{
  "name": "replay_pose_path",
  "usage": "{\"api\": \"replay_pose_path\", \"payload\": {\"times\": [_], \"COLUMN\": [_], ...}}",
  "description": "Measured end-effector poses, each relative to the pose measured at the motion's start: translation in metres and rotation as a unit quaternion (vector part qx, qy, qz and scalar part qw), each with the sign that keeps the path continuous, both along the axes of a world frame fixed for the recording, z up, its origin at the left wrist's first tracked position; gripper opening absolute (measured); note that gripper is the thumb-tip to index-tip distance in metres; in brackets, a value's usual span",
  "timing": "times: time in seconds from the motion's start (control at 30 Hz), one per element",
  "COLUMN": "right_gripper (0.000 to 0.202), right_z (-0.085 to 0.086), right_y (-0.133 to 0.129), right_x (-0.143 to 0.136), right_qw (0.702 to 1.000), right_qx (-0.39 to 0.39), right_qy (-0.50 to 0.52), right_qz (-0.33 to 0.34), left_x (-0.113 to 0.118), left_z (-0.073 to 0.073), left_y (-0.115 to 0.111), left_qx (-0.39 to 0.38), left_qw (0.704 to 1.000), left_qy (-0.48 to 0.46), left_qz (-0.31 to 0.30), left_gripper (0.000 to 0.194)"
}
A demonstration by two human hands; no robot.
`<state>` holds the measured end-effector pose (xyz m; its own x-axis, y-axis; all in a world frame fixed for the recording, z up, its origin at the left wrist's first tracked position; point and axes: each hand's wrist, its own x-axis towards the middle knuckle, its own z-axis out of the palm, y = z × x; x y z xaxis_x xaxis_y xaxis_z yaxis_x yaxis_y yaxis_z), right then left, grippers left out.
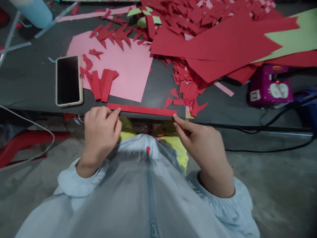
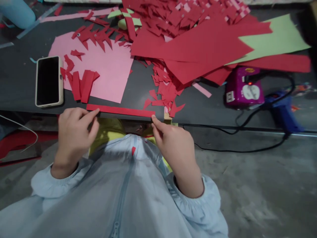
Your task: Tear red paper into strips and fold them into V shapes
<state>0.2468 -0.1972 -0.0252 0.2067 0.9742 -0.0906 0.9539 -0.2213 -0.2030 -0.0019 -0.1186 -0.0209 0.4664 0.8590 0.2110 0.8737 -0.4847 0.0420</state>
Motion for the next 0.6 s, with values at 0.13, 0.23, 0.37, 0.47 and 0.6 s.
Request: {"api": "replay_pose_path", "payload": {"times": [0.13,0.23,0.37,0.47,0.6], "right_gripper": [0.038,0.038,0.036,0.035,0.033], "right_z": [-0.002,-0.002,-0.002,-0.004,-0.007], "right_y": [-0.001,0.000,0.002,0.003,0.002], "right_x": [-0.001,-0.001,0.000,0.003,0.010], "right_qw": [1.000,1.000,0.999,0.999,0.991], "right_qx": [0.011,0.019,0.023,0.035,0.073], "right_qy": [-0.007,-0.001,0.018,0.036,0.108], "right_qz": [0.010,0.011,0.016,0.010,-0.001], "left_x": [0.031,0.051,0.064,0.066,0.065], "left_z": [-0.006,-0.009,-0.010,-0.010,-0.010], "left_y": [0.003,0.004,0.004,0.005,0.007], "left_qx": [0.001,-0.005,0.002,0.005,0.009], "left_qw": [0.993,0.986,0.984,0.985,0.984], "left_qy": [-0.027,-0.021,0.002,0.003,-0.005], "left_qz": [-0.115,-0.166,-0.177,-0.171,-0.177], "left_gripper": [0.038,0.041,0.039,0.036,0.026]}}
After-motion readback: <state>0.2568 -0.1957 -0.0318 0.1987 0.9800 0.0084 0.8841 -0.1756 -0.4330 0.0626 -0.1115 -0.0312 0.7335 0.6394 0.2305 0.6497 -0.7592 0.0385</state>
